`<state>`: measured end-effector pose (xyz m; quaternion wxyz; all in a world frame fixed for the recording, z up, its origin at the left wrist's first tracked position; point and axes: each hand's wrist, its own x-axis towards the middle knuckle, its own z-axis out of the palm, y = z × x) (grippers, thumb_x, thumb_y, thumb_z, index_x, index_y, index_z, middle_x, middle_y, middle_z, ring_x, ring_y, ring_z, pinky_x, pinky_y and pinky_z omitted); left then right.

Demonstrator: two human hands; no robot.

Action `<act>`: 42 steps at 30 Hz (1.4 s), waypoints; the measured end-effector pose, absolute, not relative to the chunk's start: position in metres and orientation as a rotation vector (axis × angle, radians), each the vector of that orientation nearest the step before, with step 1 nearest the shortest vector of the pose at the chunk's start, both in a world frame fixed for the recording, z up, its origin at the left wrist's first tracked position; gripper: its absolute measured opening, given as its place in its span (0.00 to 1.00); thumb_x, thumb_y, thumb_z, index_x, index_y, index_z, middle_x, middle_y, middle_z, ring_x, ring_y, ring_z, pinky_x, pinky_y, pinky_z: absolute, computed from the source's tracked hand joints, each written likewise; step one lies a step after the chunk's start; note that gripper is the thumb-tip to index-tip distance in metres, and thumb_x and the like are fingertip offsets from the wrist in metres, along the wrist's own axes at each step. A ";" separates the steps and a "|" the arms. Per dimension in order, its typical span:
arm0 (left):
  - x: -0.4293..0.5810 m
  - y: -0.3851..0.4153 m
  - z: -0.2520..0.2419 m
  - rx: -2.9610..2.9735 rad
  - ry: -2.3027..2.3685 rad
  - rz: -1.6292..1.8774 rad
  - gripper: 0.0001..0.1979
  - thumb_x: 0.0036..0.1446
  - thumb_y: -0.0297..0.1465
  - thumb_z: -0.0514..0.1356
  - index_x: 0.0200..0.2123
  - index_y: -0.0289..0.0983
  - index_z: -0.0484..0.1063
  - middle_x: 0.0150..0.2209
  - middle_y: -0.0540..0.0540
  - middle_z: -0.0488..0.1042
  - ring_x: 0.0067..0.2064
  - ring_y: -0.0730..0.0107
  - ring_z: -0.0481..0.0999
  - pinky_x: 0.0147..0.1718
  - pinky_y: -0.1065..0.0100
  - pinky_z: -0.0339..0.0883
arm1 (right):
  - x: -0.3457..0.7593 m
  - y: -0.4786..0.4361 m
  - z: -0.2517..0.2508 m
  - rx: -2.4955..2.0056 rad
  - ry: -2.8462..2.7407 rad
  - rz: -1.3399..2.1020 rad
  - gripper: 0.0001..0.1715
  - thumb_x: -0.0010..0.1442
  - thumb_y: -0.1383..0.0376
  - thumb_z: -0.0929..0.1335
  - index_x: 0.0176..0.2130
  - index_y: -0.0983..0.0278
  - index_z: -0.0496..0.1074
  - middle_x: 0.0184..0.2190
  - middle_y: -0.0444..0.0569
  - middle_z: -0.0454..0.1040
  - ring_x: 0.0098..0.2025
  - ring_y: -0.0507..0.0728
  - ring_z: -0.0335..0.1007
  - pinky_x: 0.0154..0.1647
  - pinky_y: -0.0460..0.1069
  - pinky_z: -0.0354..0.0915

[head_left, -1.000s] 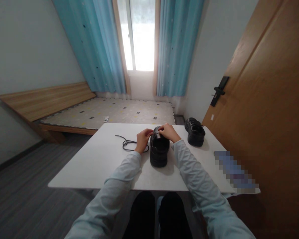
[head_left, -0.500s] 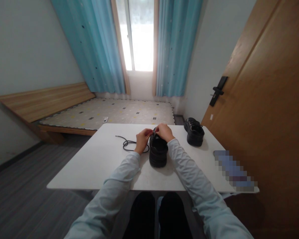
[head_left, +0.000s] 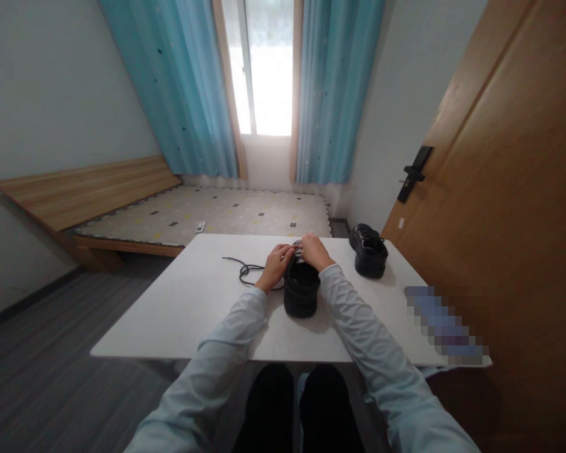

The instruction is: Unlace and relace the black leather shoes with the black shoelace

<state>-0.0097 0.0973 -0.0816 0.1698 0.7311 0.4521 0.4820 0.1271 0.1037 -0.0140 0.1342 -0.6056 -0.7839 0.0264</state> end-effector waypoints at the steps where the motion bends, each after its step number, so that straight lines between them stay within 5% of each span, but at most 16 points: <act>1: -0.010 0.097 -0.081 2.095 1.281 1.357 0.14 0.64 0.33 0.51 0.45 0.38 0.75 0.44 0.44 0.74 0.49 0.66 0.72 0.51 0.65 0.65 | 0.128 0.103 -0.013 -1.764 -2.243 0.068 0.16 0.62 0.73 0.60 0.47 0.73 0.71 0.47 0.63 0.70 0.50 0.60 0.68 0.49 0.50 0.63; 18: -0.012 0.096 -0.083 2.120 1.413 1.271 0.15 0.64 0.33 0.51 0.49 0.39 0.74 0.41 0.44 0.72 0.43 0.69 0.73 0.46 0.68 0.66 | 0.175 0.101 0.008 -1.544 -1.729 0.122 0.06 0.60 0.71 0.61 0.35 0.66 0.67 0.38 0.56 0.72 0.42 0.59 0.67 0.45 0.51 0.61; 28: -0.047 0.104 -0.077 2.230 1.695 1.105 0.09 0.55 0.32 0.61 0.40 0.41 0.77 0.34 0.48 0.77 0.35 0.66 0.76 0.40 0.66 0.67 | 0.183 0.110 -0.010 -1.213 -1.191 0.841 0.05 0.61 0.63 0.60 0.34 0.61 0.56 0.31 0.48 0.75 0.23 0.50 0.68 0.24 0.45 0.64; 34: -0.047 0.099 -0.068 2.200 1.520 1.216 0.17 0.51 0.22 0.55 0.42 0.39 0.76 0.43 0.46 0.76 0.39 0.67 0.76 0.47 0.64 0.68 | 0.179 0.108 -0.028 -1.212 -1.292 0.852 0.11 0.54 0.59 0.67 0.31 0.65 0.65 0.31 0.48 0.74 0.26 0.49 0.68 0.25 0.43 0.63; 42: -0.021 0.082 -0.050 2.040 1.302 1.275 0.15 0.61 0.39 0.53 0.40 0.39 0.77 0.42 0.47 0.80 0.47 0.64 0.76 0.51 0.65 0.66 | 0.174 0.105 -0.034 -1.252 -1.499 0.664 0.14 0.50 0.58 0.70 0.29 0.68 0.74 0.31 0.50 0.76 0.31 0.53 0.69 0.36 0.49 0.66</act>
